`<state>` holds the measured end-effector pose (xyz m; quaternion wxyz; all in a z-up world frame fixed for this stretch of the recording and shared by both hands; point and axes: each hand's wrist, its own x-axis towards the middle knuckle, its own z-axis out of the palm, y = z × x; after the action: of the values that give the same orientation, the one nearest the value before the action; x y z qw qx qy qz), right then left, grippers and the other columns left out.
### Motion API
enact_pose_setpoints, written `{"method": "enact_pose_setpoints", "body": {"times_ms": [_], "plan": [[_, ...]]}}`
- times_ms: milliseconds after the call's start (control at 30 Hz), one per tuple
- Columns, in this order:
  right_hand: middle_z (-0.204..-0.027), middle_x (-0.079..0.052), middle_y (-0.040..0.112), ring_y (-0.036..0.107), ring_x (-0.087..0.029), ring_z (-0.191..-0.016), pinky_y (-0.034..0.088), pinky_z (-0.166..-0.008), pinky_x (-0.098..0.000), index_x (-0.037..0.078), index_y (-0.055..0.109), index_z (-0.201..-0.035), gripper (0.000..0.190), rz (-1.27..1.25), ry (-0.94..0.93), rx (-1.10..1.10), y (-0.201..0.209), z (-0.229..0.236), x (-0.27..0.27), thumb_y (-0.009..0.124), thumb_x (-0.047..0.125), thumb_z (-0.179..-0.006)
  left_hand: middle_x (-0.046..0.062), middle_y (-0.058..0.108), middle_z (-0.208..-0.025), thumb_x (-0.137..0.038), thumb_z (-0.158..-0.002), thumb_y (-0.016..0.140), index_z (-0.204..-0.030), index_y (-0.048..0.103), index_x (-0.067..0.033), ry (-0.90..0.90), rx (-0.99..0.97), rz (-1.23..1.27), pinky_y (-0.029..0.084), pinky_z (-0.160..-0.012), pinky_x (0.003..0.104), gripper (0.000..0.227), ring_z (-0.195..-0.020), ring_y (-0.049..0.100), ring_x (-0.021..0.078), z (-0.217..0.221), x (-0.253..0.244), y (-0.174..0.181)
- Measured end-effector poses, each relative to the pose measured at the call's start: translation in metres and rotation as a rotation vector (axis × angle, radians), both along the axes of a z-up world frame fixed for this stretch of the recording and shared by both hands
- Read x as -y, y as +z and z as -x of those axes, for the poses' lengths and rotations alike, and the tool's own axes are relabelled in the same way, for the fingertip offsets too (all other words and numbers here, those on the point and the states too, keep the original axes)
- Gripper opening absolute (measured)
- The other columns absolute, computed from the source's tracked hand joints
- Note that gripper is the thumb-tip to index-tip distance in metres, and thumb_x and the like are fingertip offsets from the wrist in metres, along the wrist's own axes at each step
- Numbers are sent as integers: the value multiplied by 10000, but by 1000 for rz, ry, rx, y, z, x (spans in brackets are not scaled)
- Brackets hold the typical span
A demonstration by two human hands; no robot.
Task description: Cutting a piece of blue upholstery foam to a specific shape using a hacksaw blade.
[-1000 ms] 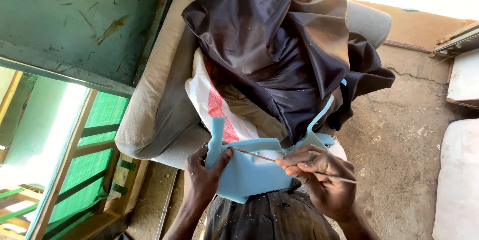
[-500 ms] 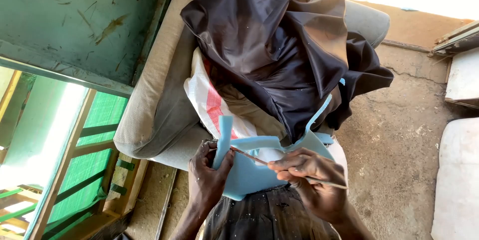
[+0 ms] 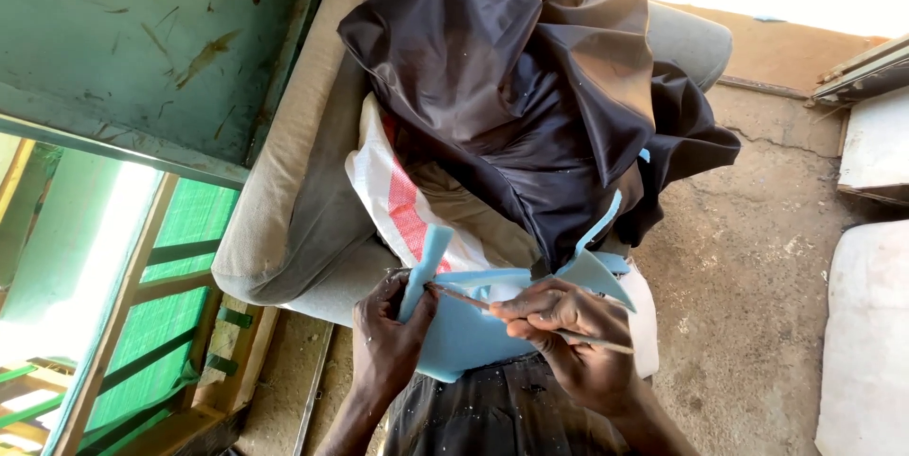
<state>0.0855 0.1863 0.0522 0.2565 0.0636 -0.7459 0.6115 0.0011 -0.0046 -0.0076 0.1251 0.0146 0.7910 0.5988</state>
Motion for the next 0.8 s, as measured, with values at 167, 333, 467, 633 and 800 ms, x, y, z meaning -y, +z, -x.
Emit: {"method": "enact_pose_setpoints", "body": {"times_ms": [167, 333, 467, 633, 800], "plan": [[-932, -172, 777, 820, -315, -905, 735, -722, -356, 31, 584, -873, 121, 70, -81, 39, 5, -6, -13, 627, 91, -968, 6, 738, -758, -306, -808, 763, -960, 814, -67, -14, 190, 99, 511, -597, 300, 288, -677, 641, 102, 6, 2, 22], [-953, -213, 772, 836, -323, -906, 738, -622, -302, 49, 550, -902, 138, -1, -220, 103, -3, -24, -34, 678, -1, -905, 12, 770, -780, -314, -773, 777, -1102, 804, -84, -13, 201, 79, 538, -585, 297, 402, -673, 662, 98, 12, 4, 17], [-928, -250, 695, 779, -338, -876, 721, -711, -364, -33, 538, -972, 120, 35, -516, 88, -13, -38, -42, 646, -84, -965, 33, 731, -690, -380, -791, 776, -930, 835, -58, -53, 215, 54, 509, -536, 330, 356, -622, 636, 132, 17, 5, 25], [-1006, -185, 653, 592, -218, -711, 457, -716, -322, -73, 657, -1026, 333, -213, -957, 158, -3, -69, -68, 533, 175, -1210, 37, 817, -835, -308, -787, 793, -1117, 854, -69, -5, 242, 25, 538, -635, 287, 412, -739, 671, 106, 30, 8, 35], [-1056, -129, 789, 743, -238, -978, 574, -892, -379, 2, 767, -1079, 264, -473, -489, 506, 22, -60, -83, 597, 177, -978, 47, 732, -757, -339, -758, 814, -1017, 852, -19, -107, 302, -107, 509, -648, 328, 413, -720, 618, 147, 39, -2, 47]]}}
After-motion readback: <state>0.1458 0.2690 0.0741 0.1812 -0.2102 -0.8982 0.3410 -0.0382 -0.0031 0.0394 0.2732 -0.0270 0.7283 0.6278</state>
